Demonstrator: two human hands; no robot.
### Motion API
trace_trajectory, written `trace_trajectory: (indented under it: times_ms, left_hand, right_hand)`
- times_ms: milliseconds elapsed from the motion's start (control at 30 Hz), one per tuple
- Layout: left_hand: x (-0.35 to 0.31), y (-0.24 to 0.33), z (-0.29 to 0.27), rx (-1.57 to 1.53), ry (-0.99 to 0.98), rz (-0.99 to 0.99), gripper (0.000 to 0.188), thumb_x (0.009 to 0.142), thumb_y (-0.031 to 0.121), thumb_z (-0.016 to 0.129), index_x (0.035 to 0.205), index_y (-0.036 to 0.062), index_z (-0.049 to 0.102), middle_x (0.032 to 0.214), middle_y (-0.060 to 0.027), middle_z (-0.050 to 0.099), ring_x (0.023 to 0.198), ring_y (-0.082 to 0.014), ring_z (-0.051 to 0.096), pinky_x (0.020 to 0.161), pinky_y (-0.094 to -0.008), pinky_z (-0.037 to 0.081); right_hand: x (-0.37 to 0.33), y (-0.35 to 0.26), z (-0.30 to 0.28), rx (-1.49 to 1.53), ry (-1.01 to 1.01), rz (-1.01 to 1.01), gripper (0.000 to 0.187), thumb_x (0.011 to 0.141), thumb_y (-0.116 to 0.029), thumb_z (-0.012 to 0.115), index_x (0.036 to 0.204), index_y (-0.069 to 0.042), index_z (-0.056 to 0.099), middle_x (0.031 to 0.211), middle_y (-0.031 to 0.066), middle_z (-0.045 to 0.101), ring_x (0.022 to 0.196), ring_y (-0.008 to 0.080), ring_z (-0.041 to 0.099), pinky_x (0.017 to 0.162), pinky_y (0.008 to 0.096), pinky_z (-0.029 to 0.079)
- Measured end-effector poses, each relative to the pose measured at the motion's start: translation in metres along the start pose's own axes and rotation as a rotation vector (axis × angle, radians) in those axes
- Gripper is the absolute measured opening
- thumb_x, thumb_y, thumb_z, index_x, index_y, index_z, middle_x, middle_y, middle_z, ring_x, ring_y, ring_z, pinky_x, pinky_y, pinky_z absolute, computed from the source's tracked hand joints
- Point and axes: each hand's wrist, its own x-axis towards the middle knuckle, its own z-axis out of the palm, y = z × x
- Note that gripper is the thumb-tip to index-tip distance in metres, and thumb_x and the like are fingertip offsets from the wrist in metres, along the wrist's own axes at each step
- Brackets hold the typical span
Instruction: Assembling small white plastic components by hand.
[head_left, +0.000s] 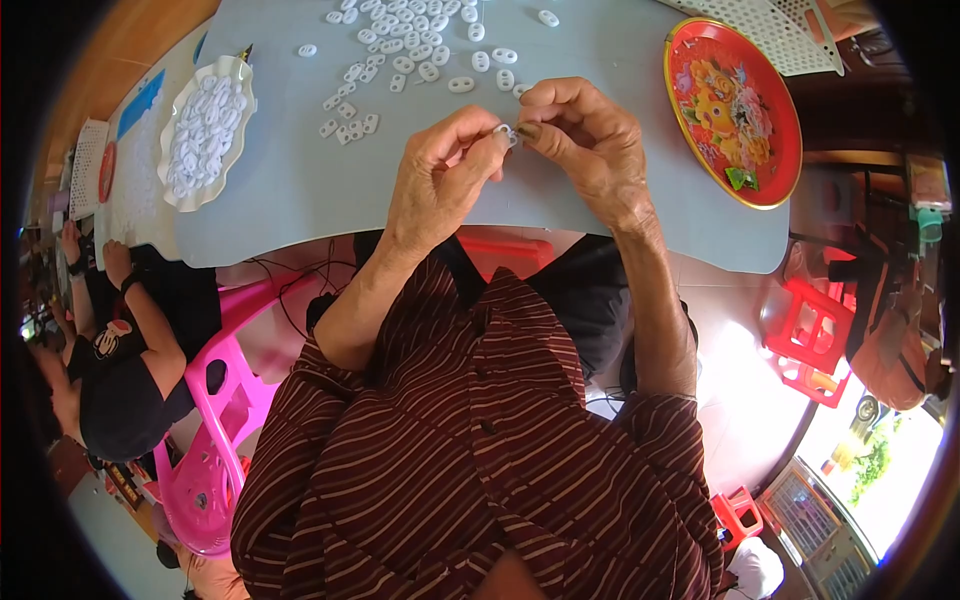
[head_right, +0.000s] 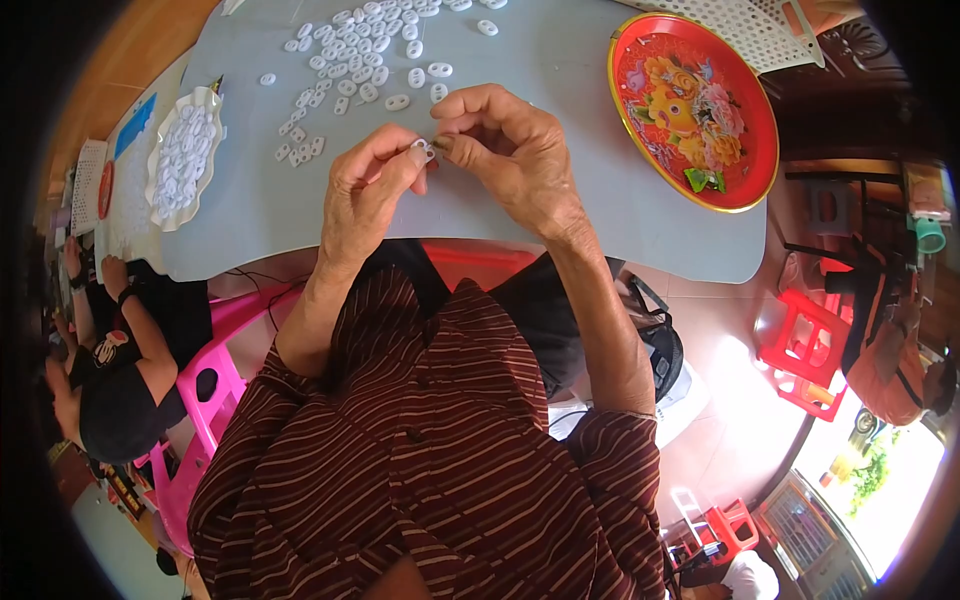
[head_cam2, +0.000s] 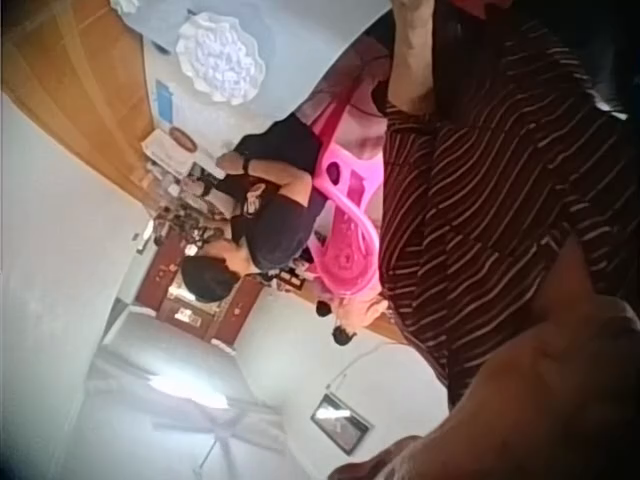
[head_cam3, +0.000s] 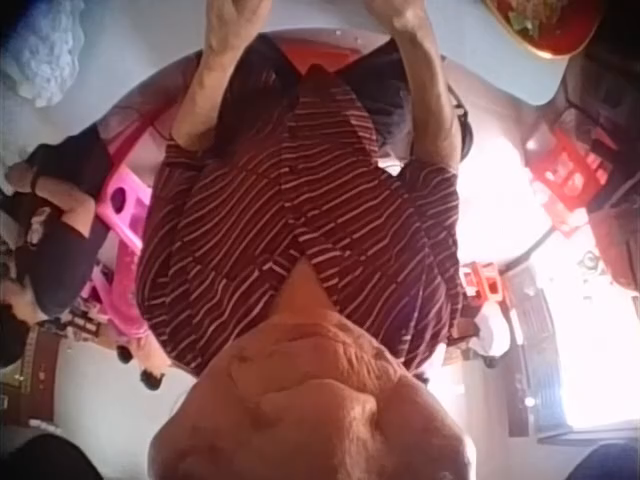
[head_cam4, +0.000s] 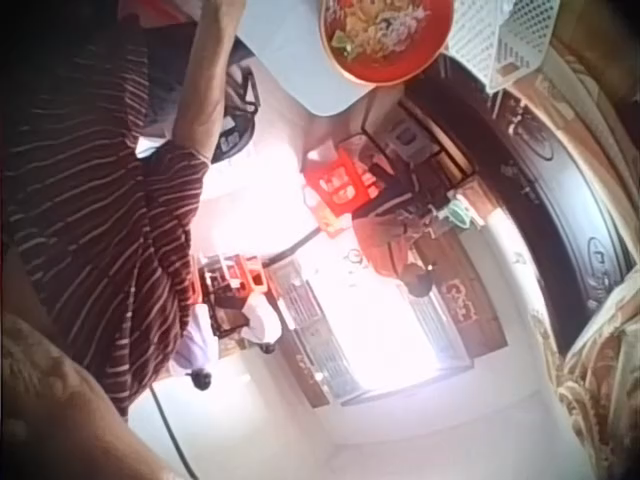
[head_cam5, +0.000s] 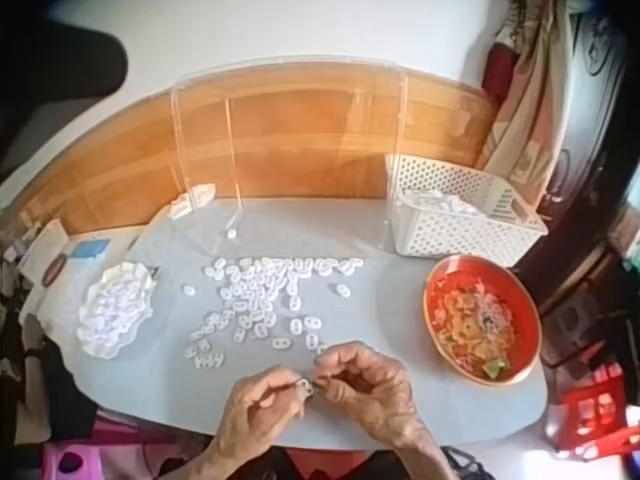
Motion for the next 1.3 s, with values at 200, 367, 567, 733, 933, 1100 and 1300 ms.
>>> trace_trajectory:
  times_ms: [200, 367, 567, 733, 933, 1100, 1300]
  left_hand:
    - [-0.001, 0.002, 0.0, -0.013, 0.002, -0.016, 0.013, 0.086, 0.012, 0.055, 0.08, 0.0005, 0.057, 0.061, 0.0007, 0.05, 0.058, -0.0062, 0.049, 0.053, -0.0204, 0.038]
    - [0.0, 0.005, 0.001, 0.015, -0.016, -0.024, 0.013, 0.087, 0.012, 0.055, 0.08, 0.0004, 0.056, 0.061, 0.0005, 0.05, 0.058, -0.0067, 0.049, 0.053, -0.021, 0.038]
    - [-0.001, -0.002, 0.0, 0.036, -0.015, 0.02, 0.015, 0.088, 0.014, 0.056, 0.082, 0.0008, 0.056, 0.061, 0.0, 0.05, 0.057, -0.0062, 0.046, 0.052, -0.0208, 0.037]
    - [0.0, -0.004, -0.001, -0.021, -0.046, 0.033, 0.018, 0.088, 0.017, 0.058, 0.08, 0.0015, 0.055, 0.061, 0.0002, 0.051, 0.057, -0.0056, 0.046, 0.052, -0.0206, 0.036]
    - [-0.001, -0.01, -0.003, -0.089, -0.078, 0.057, 0.015, 0.086, 0.01, 0.06, 0.077, 0.0006, 0.054, 0.065, 0.0001, 0.053, 0.06, -0.0058, 0.048, 0.054, -0.0211, 0.038]
    - [-0.002, -0.008, -0.001, -0.1, -0.074, 0.057, 0.015, 0.085, 0.01, 0.061, 0.077, 0.0003, 0.054, 0.066, 0.0, 0.054, 0.06, -0.0056, 0.048, 0.055, -0.0213, 0.039]
    - [0.0, -0.008, -0.002, -0.118, -0.075, 0.032, 0.013, 0.087, 0.012, 0.058, 0.079, 0.0012, 0.057, 0.065, -0.0005, 0.057, 0.06, -0.0049, 0.048, 0.054, -0.0208, 0.038]
  right_hand:
    - [0.0, 0.002, 0.001, 0.015, 0.008, -0.009, 0.023, 0.082, 0.002, 0.065, 0.104, -0.003, 0.06, 0.088, 0.004, 0.064, 0.082, 0.0092, 0.06, 0.077, 0.0226, 0.05]
    - [0.0, 0.001, 0.001, 0.01, 0.0, 0.002, 0.022, 0.082, 0.002, 0.065, 0.103, -0.002, 0.06, 0.088, 0.0042, 0.064, 0.083, 0.0096, 0.06, 0.077, 0.0231, 0.05]
    - [-0.001, 0.002, 0.001, 0.032, -0.048, -0.047, 0.017, 0.083, 0.0, 0.064, 0.1, 0.0, 0.061, 0.088, 0.0047, 0.064, 0.082, 0.0099, 0.061, 0.077, 0.0233, 0.05]
    - [-0.001, 0.001, -0.001, -0.05, -0.045, 0.003, 0.008, 0.086, -0.005, 0.063, 0.089, 0.003, 0.063, 0.08, 0.0038, 0.064, 0.079, 0.0091, 0.059, 0.074, 0.0234, 0.05]
    - [-0.001, -0.002, 0.002, -0.205, -0.05, -0.047, 0.013, 0.087, -0.01, 0.062, 0.085, 0.002, 0.061, 0.076, 0.0039, 0.063, 0.072, 0.0089, 0.058, 0.068, 0.0231, 0.049]
    - [-0.003, -0.001, 0.004, -0.27, -0.046, -0.065, 0.016, 0.088, -0.015, 0.062, 0.083, 0.0, 0.059, 0.071, -0.0011, 0.057, 0.065, 0.005, 0.048, 0.06, 0.0201, 0.041]
    - [0.005, -0.01, -0.004, -0.233, -0.064, 0.06, 0.022, 0.089, -0.021, 0.063, 0.085, 0.001, 0.061, 0.07, 0.0006, 0.06, 0.07, 0.0073, 0.055, 0.066, 0.0226, 0.047]
